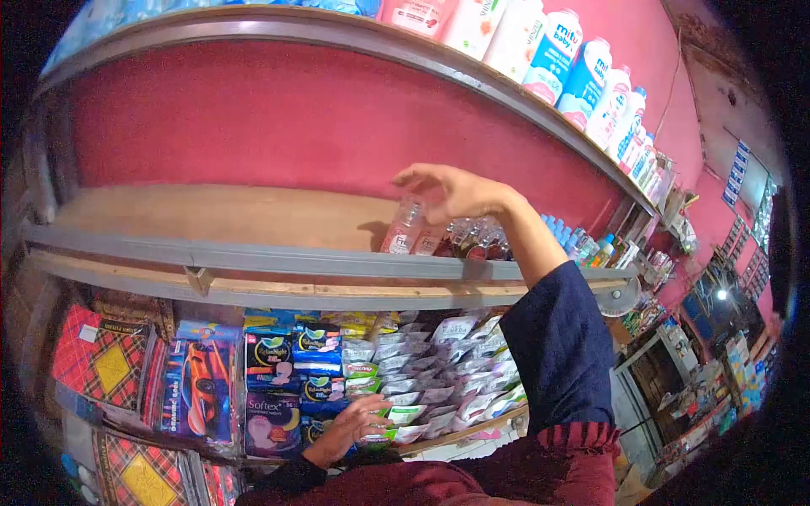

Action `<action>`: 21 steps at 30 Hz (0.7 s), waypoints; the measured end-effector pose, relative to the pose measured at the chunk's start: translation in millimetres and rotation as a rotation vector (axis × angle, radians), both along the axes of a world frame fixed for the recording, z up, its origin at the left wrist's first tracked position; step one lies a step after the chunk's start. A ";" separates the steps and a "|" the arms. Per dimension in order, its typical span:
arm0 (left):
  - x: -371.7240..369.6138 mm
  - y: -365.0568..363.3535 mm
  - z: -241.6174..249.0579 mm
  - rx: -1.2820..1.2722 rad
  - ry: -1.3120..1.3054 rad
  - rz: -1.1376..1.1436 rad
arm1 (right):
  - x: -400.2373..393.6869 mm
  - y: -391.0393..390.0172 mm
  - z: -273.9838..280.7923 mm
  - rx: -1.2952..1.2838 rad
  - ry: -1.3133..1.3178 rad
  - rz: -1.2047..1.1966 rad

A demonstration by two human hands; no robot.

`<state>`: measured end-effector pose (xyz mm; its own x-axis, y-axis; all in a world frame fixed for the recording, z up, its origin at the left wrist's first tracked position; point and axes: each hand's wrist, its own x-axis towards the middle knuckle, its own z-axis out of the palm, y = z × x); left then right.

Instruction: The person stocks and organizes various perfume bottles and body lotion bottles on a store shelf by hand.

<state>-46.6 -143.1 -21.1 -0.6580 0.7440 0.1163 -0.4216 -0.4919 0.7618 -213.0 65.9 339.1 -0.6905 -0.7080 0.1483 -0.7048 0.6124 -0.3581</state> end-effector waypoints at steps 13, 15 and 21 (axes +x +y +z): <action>27.9 76.1 19.1 -0.107 0.107 -0.365 | 265.8 120.6 -107.9 -0.293 0.422 -0.553; 42.7 99.0 25.5 -0.119 0.162 -0.480 | 329.4 146.6 -155.6 -0.518 0.398 -0.735; 129.1 189.3 19.5 -0.110 0.144 -0.862 | 548.8 143.1 -296.5 -1.225 0.347 -1.498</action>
<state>82.6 46.2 -1.5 0.1534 0.9867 0.0534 -0.5085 0.0325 0.8605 335.9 209.0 42.6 -0.3742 0.8903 0.2594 -0.0637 0.2544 -0.9650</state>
